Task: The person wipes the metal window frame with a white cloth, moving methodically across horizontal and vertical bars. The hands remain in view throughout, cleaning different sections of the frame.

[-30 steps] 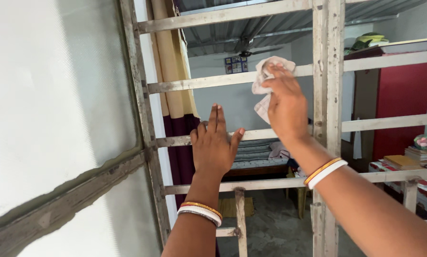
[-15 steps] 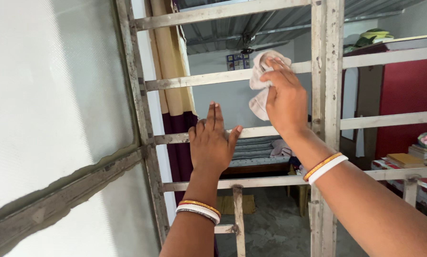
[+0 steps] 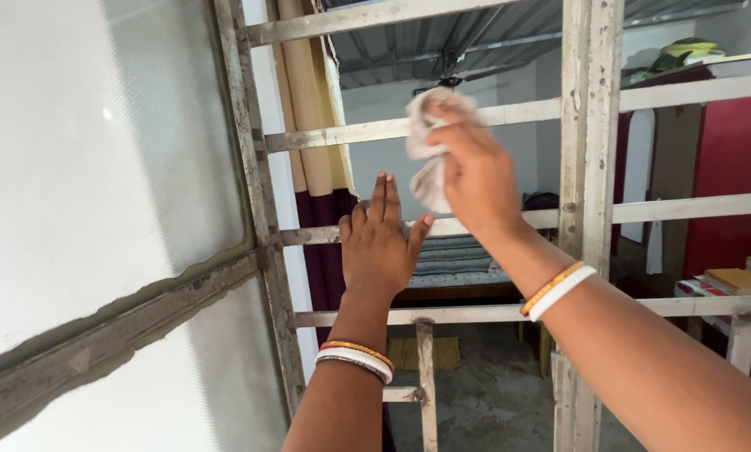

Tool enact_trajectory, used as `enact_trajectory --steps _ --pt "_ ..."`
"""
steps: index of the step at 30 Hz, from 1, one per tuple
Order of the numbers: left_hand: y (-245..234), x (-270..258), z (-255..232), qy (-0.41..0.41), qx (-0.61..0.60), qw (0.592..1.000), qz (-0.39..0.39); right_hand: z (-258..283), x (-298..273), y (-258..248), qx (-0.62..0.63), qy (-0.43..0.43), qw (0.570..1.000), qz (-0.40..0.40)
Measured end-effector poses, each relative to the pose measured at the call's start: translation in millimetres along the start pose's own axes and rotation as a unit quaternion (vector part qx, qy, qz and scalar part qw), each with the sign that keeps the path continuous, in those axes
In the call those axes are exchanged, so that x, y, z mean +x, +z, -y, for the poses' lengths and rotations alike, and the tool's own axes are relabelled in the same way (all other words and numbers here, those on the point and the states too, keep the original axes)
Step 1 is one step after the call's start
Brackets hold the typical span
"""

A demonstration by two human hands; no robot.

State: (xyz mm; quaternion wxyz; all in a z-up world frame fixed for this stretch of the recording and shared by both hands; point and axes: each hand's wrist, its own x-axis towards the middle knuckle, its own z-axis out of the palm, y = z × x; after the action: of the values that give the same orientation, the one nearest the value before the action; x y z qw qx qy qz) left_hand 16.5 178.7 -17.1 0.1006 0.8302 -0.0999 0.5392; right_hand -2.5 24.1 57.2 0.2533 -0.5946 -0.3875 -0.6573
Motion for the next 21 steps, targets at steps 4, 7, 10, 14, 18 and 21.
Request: enact_trajectory --steps 4,7,10,14,18,21 --pt "0.7 -1.6 -0.3 0.004 -0.005 1.0 -0.018 -4.1 -6.8 2.0 -0.087 -0.019 0.996 -0.019" --pt "2.2 -3.7 -0.5 0.003 -0.007 1.0 -0.029 -5.0 -8.5 13.6 -0.079 -0.007 0.996 -0.031" --pt "2.8 -3.8 0.2 0.011 -0.008 0.999 -0.044 -3.6 -5.5 20.8 -0.08 -0.034 0.996 -0.016" --pt "3.8 -3.4 1.5 0.015 -0.001 0.999 -0.03 5.1 2.8 25.1 -0.032 -0.038 0.997 0.056" --pt "2.7 -2.7 1.9 0.013 -0.004 1.0 -0.028 4.4 7.1 14.1 -0.017 -0.041 0.998 0.033" --pt "2.4 -2.8 1.1 0.011 -0.006 0.999 -0.03 0.9 1.6 13.5 -0.074 -0.054 0.996 0.005"
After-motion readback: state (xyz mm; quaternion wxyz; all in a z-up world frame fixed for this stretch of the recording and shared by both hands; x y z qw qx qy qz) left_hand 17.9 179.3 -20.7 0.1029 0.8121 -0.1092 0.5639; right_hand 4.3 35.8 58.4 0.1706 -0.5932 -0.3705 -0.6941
